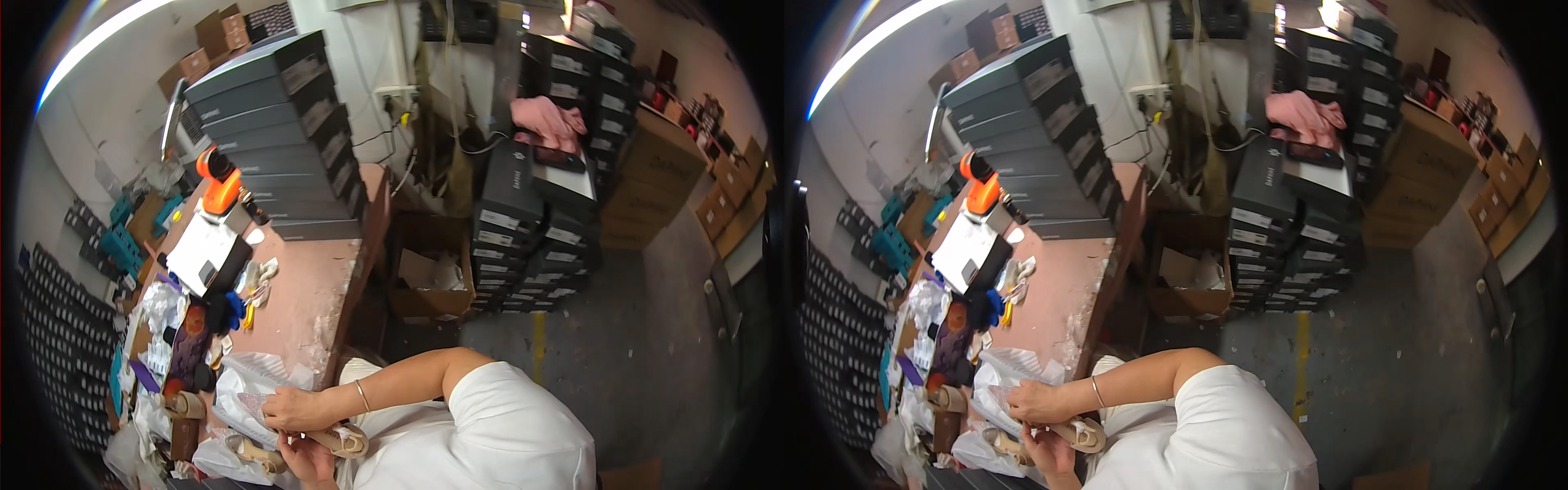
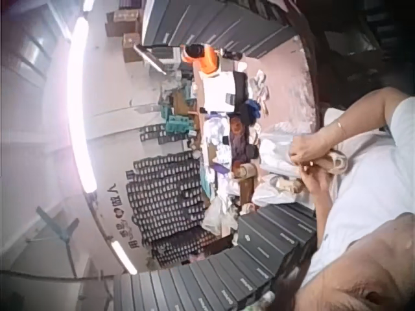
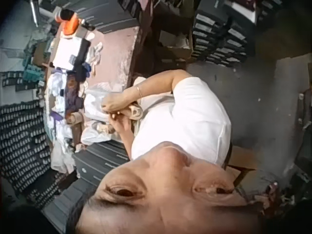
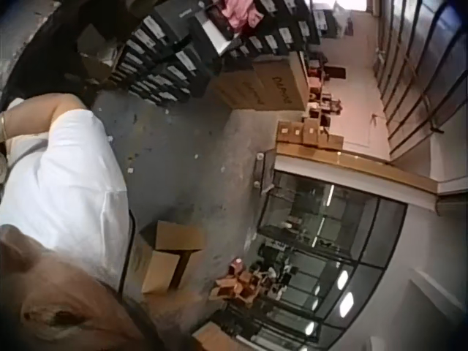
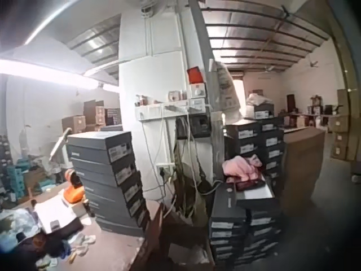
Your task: Inspecting high-heeled shoes and packing them into boxes with tissue paper and protective foam.
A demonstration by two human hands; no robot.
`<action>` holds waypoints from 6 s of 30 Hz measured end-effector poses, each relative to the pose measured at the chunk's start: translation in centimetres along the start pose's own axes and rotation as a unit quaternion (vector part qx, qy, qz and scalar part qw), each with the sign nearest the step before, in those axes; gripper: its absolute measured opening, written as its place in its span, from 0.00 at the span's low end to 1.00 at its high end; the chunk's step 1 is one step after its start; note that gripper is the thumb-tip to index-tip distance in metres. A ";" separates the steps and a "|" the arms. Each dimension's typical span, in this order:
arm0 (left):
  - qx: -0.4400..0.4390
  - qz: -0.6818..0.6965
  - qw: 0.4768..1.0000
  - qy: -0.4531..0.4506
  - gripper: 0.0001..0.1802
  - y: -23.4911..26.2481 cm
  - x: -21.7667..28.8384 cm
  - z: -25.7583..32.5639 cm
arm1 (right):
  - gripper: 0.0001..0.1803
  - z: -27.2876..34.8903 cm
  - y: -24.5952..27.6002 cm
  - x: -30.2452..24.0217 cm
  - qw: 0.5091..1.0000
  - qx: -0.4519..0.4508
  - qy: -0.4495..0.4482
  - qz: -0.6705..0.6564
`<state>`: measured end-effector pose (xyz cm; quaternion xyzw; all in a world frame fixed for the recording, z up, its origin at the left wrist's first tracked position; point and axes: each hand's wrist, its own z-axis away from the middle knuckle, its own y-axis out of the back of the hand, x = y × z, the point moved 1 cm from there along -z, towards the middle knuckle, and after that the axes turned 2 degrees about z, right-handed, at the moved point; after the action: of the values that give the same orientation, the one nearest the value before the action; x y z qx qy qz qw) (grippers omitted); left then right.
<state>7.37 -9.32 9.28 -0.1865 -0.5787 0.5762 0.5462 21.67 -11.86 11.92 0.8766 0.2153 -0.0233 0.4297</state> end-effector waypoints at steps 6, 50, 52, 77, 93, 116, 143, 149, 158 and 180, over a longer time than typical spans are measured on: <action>-0.011 -0.086 0.996 0.023 0.28 -5.5 -3.1 -0.4 | 0.34 3.9 5.8 1.8 0.981 0.179 -0.077 0.024; 0.138 -0.849 0.347 -0.373 0.27 20.3 12.1 1.6 | 0.10 1.3 -10.8 8.3 0.967 -0.225 0.116 0.016; 0.104 -0.871 0.322 -0.357 0.27 19.4 12.3 1.3 | 0.10 0.4 -12.1 8.0 0.955 -0.282 0.091 -0.004; 0.120 -0.386 0.873 -0.271 0.25 2.1 11.9 2.0 | 0.24 -6.1 -1.6 2.1 0.704 -0.096 -0.193 -0.677; 0.128 -0.407 0.884 -0.189 0.28 -0.3 10.8 4.2 | 0.25 -5.4 -2.5 1.0 0.602 -0.100 -0.276 -0.743; 0.119 -0.295 0.926 -0.204 0.21 2.9 9.9 3.9 | 0.26 -3.0 -4.0 1.3 0.515 -0.165 -0.376 -0.752; 0.146 -0.185 0.954 -0.183 0.25 1.7 11.6 3.7 | 0.30 -5.5 -6.1 2.4 0.496 -0.215 -0.362 -0.760; 0.101 -0.189 0.953 -0.212 0.20 0.6 11.1 4.2 | 0.32 -5.3 -4.7 2.0 0.490 -0.228 -0.341 -0.769; -0.035 -0.363 0.905 -0.218 0.20 0.1 12.6 5.8 | 0.20 -5.6 -0.1 2.6 0.818 -0.216 -0.059 -0.529; 0.126 -0.808 0.557 -0.144 0.17 -2.2 13.7 3.7 | 0.22 -4.3 -2.7 18.3 0.934 -0.204 -0.290 0.045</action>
<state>0.56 -0.02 17.89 0.5153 -0.4791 -0.0206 0.7103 36.53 -0.60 8.50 0.7340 0.0420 -0.2122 0.6438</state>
